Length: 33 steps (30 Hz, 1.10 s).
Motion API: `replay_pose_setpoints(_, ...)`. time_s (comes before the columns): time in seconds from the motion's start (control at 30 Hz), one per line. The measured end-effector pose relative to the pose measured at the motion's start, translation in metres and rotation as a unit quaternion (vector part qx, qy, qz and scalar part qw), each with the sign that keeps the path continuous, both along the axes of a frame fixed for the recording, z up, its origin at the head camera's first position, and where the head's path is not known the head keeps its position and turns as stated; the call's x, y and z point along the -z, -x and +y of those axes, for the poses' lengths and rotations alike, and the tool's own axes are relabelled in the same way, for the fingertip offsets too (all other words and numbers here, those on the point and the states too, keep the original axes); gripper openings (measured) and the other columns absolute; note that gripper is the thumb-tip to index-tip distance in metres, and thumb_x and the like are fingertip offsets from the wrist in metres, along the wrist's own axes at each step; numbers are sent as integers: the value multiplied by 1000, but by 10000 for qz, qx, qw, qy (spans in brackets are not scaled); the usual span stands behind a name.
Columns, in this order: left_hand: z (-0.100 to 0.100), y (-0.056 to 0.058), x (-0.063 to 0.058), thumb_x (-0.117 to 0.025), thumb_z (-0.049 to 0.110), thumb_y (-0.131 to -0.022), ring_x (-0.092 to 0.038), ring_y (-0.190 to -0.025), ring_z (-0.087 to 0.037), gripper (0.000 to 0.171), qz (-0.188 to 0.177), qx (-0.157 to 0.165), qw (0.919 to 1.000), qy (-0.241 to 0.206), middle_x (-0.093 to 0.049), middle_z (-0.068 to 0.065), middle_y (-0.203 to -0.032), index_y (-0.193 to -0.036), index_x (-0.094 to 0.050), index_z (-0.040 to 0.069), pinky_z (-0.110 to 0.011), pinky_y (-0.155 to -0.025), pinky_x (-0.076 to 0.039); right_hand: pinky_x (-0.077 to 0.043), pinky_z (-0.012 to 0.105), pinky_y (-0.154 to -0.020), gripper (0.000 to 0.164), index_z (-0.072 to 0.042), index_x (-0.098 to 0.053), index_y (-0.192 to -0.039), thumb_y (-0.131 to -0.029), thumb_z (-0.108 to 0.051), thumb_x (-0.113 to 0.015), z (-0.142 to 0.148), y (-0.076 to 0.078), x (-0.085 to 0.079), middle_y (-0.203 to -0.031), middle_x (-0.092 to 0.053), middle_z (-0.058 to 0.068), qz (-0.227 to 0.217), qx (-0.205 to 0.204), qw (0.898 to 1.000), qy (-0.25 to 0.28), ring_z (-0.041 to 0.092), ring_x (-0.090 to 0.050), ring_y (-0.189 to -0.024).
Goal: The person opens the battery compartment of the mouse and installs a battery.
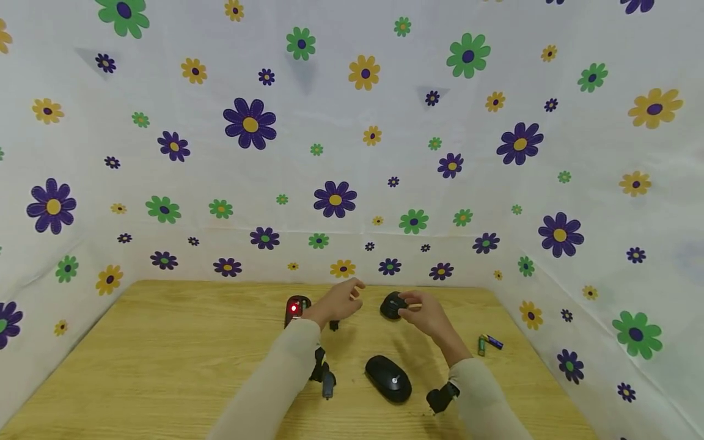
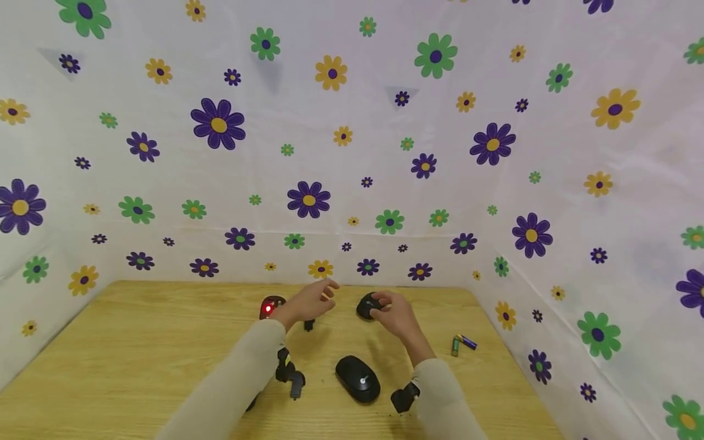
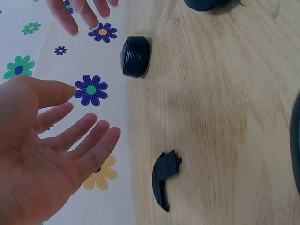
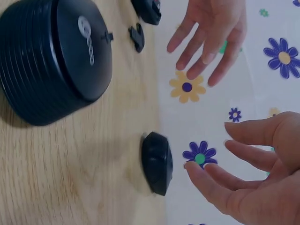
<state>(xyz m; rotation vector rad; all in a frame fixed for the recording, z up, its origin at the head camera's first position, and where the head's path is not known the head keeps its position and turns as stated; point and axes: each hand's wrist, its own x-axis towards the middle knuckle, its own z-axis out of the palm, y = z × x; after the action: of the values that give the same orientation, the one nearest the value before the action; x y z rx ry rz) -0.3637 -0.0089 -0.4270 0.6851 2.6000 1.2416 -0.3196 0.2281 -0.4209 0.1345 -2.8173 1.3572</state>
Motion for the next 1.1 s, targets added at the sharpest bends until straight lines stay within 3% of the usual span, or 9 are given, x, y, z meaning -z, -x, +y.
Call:
replay_pose_setpoints(0.27, 20, 11, 7, -53, 10, -103, -57, -129, -39, 44, -99, 2, 9999, 108, -57, -25, -142, -147, -48, 7, -52, -104, -54, -53, 57, -109, 45, -2, -58, -143, -100, -13, -66, 0, 13, 9, -153, -48, 28, -356, 14, 9987, 371, 51, -50, -138)
replay_pose_setpoints(0.5, 37, 24, 15, -54, 10, -103, -56, -131, -39, 44, -186, -72, 9998, 29, -57, -23, -142, -147, -49, 6, -54, -110, -52, -47, 60, -115, 42, 1, -57, -143, -102, -8, -60, 1, 26, 20, -153, -47, 29, -310, 215, 9974, 612, 49, -46, -142)
replay_pose_setpoints(0.73, 56, 38, 30, -54, 8, -103, -54, -135, -40, 44, -296, -178, 9992, -204, -55, -24, -145, -147, -50, 3, -55, -112, -50, -50, 58, -112, 41, 8, -51, -145, -106, -4, -49, 7, 34, 34, -148, -48, 34, -279, 461, 9926, 1086, 47, -51, -135)
replay_pose_setpoints(0.93, 64, 44, 44, -55, 10, -103, -55, -135, -40, 42, -256, -356, 9990, 35, -56, -24, -145, -145, -53, 1, -54, -115, -49, -54, 56, -108, 41, 10, -48, -146, -106, 0, -43, 7, 39, 41, -149, -45, 37, -405, 621, 9880, 1352, 49, -54, -132)
replay_pose_setpoints(1.1, 74, 54, 52, -54, 13, -104, -55, -137, -39, 42, -98, -283, 9995, 122, -58, -23, -145, -144, -55, 0, -51, -118, -47, -54, 58, -107, 44, 11, -46, -147, -104, 6, -39, 10, 45, 43, -151, -43, 38, -475, 593, 9866, 1441, 51, -51, -135)
